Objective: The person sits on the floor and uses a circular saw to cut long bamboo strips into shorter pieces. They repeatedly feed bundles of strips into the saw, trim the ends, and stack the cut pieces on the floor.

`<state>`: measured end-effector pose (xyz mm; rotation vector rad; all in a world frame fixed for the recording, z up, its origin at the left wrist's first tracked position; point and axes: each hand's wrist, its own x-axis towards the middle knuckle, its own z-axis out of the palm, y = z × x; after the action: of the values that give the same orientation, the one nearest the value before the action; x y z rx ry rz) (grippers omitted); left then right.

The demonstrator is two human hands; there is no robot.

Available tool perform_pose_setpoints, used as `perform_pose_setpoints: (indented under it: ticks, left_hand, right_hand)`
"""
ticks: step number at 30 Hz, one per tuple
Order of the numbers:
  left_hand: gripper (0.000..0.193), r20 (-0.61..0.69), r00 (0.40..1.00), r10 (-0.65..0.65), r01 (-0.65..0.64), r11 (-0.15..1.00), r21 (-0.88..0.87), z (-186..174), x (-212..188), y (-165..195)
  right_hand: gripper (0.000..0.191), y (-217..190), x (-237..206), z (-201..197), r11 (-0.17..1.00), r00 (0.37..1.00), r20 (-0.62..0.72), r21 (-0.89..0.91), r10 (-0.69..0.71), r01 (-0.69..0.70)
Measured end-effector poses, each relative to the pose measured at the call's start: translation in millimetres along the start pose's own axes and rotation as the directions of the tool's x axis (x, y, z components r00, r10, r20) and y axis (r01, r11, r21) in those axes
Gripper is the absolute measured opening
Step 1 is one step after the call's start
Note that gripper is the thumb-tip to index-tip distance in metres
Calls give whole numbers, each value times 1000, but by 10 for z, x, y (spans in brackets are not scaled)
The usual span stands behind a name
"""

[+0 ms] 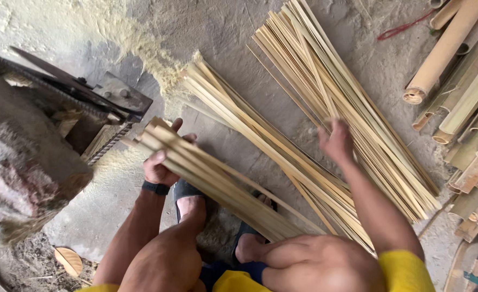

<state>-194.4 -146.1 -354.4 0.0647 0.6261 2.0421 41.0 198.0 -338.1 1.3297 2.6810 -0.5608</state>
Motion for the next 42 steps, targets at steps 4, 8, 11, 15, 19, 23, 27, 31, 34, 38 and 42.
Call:
perform_pose_setpoints:
  ticks: [4,8,11,15,19,23,27,31,34,38,42]
  left_hand:
    - [90,76,997,-22,24,1000,-17,34,-32,-9]
    - [77,139,989,-43,47,999,-28,-4,-130,38]
    - [79,-13,1000,-11,11,1000,-5,-69,-200,11]
    - [77,-119,993,28,-25,999,20,-159,-167,-72]
    - [80,-159,987,35,-24,997,68,-124,-104,-116]
    - [80,-177,983,50,-38,997,70,-48,-117,-118]
    - [85,-142,988,66,-58,996,64,-55,-172,-105]
    - [87,-183,978,-101,91,994,-61,-157,-186,-111]
    - [83,-81,996,-39,28,991,-129,-230,-207,-81]
    - [76,-56,997,50,-52,998,-44,-307,-237,-56]
    - [79,-80,996,47,-48,999,-21,-325,-244,-37]
  right_hand:
    - [52,139,526,76,959,970,-77,-154,230,-240]
    - [40,309,615,247,877,905,-15,-240,425,-416]
    - [34,518,612,193,966,967,64,-91,248,-242]
    - [23,890,700,-275,982,979,108,67,171,-179]
    - [29,1174,602,-968,994,993,-52,-17,-106,105]
    - [62,1187,4,-1237,916,961,107,-344,256,-206]
    - [37,795,-814,-751,908,993,24,408,-112,93]
    - [22,217,-1462,37,833,923,386,513,-8,-208]
    - [23,-117,-1790,444,886,816,578,386,-15,-257]
    - [20,-293,-1943,564,929,851,451,353,-269,107]
    - [27,-370,-1606,383,852,745,415,295,-522,433]
